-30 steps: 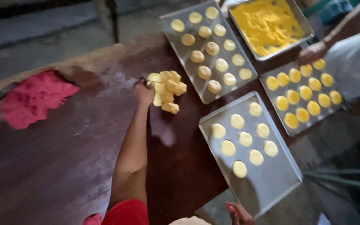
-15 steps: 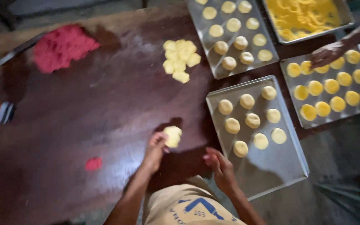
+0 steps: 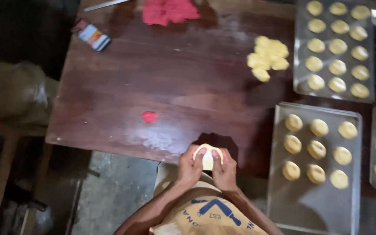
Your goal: The person is manually shaping and filling dough balls by flattening yellow dough, adding a pink dough filling, and rolling them into balls on a wooden table.
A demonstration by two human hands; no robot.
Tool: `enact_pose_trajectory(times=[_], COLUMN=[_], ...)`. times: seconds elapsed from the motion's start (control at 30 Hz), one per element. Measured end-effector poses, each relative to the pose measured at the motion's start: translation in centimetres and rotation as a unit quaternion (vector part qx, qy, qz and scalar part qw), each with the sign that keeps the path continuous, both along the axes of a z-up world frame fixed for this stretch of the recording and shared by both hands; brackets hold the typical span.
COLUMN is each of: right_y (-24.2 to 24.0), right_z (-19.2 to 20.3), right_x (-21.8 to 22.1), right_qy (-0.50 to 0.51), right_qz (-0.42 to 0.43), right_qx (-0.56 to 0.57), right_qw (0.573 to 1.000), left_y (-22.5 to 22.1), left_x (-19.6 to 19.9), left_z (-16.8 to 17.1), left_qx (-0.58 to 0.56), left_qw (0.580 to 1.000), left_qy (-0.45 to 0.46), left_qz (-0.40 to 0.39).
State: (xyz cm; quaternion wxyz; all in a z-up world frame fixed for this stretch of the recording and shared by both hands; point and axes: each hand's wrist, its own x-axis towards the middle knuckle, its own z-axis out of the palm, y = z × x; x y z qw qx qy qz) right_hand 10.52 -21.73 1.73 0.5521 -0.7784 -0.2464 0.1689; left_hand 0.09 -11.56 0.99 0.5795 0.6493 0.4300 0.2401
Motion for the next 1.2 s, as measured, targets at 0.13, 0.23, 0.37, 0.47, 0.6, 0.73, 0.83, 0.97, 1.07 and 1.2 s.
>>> enact_pose_trajectory(times=[0.13, 0.23, 0.37, 0.47, 0.6, 0.73, 0.83, 0.97, 1.07, 1.2], right_y=[6.8, 15.0, 24.6, 27.5, 26.2, 25.1, 25.0, 25.0, 19.4, 15.7], right_z=[-2.1, -4.6, -7.7, -14.9, -15.9, -19.1, -19.4, -18.3, -19.6, -1.5], right_x=[-0.7, -2.4, -5.7, -5.7, -6.0, -5.5, -5.0, -5.4, -1.8, -0.8], right_qy=[0.141, 0.028, -0.267, -0.401, -0.35, -0.42, -0.411, -0.494, -0.552, 0.019], right_qz=[0.179, 0.257, 0.318, 0.305, 0.275, 0.233, 0.244, 0.206, 0.383, 0.232], right_qx=[-0.037, -0.092, -0.214, -0.225, -0.245, -0.166, -0.176, -0.248, -0.271, -0.378], right_qw=[0.973, 0.962, 0.884, 0.834, 0.861, 0.862, 0.86, 0.808, 0.689, 0.896], left_y=[9.3, 19.4, 28.0, 29.8, 28.1, 26.9, 26.4, 26.1, 25.6, 21.1], left_x=[-7.9, -14.3, -18.4, -14.1, -8.9, -6.4, -6.4, -5.7, -5.7, -7.2], left_z=[-3.6, -4.7, -13.6, -13.3, -13.1, -15.0, -15.1, -17.8, -16.9, -11.2], left_qx=[-0.033, 0.03, -0.016, -0.166, -0.209, -0.3, -0.268, -0.173, -0.148, -0.1], left_qw=[0.994, 0.991, 0.977, 0.959, 0.962, 0.94, 0.95, 0.974, 0.98, 0.984], left_qy=[-0.036, -0.023, 0.029, 0.0, 0.04, -0.052, -0.042, -0.03, 0.006, 0.05], left_qz=[0.093, 0.13, 0.209, 0.229, 0.17, 0.155, 0.152, 0.145, 0.134, 0.136])
